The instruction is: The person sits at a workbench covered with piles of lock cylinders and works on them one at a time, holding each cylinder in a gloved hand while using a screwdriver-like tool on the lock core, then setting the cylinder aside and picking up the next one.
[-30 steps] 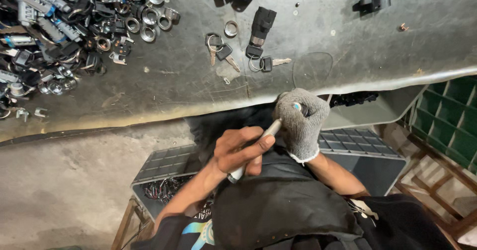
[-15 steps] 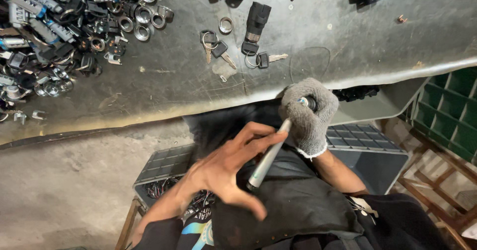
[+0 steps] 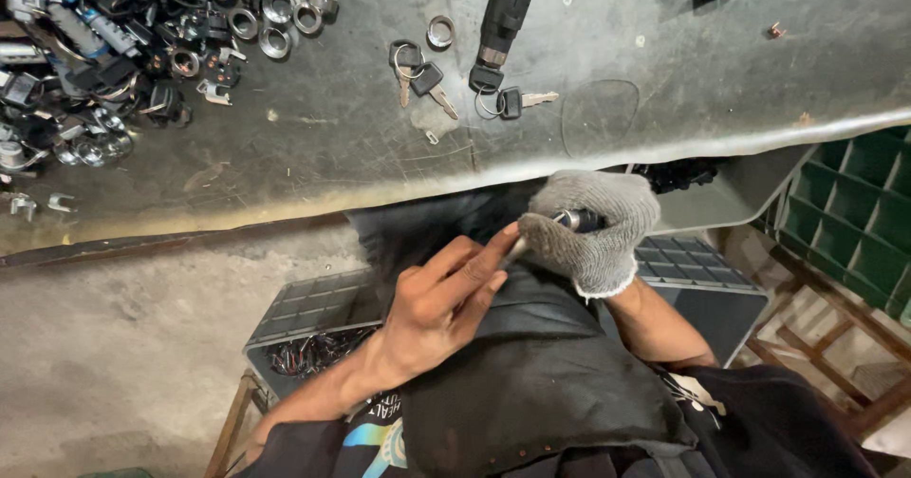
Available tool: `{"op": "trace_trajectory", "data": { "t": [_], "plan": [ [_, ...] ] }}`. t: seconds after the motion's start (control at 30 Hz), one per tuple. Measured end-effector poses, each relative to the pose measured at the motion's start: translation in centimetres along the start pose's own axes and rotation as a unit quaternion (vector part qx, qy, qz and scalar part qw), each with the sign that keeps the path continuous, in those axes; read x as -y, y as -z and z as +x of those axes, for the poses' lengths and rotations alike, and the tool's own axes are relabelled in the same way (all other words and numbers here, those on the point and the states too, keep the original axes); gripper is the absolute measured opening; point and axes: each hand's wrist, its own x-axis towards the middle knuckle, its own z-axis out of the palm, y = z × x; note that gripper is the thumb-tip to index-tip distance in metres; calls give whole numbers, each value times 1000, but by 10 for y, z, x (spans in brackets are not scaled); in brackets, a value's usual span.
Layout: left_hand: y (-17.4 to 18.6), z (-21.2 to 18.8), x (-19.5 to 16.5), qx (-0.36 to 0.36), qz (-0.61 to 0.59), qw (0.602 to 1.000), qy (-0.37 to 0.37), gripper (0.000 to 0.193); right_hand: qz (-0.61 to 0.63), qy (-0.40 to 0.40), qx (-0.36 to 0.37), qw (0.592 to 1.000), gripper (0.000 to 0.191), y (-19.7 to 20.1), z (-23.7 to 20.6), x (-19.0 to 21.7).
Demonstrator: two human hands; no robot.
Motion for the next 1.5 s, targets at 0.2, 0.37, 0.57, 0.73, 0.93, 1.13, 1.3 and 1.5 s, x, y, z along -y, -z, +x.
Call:
{"op": "trace_trajectory", "data": {
  "t": [0.2,0.37,0.57,0.73,0.93,1.13,1.3,1.5],
  "plan": [
    [0,6,-3,4,42,999,-21,52,31,-10,6,999,13,-6,-5,-7],
    [-10,10,2,-8,19,1000,-9,45,-21,-13,-23,999,11,-5,-6,-13],
    [-31,18,8,-71,-30,995,57,40,-40,-73,-67,994,15,-13,3,-10],
    [-23,26,9,-95,-3,995,42,40,-28,-84,-49,995,17,-12,24,20],
    [31,26,8,-3,88,995,-37,47,-9,47,193,980,21,31,41,49],
    [44,47,-5,23,132,986,-96,45,31,-31,306,951,14,38,68,31],
    [51,64,-3,-12,117,987,-112,39,84,-31,222,971,29,17,79,15],
    [59,75,14,16,62,992,-107,32,107,-32,269,957,32,14,88,0]
  ]
}}
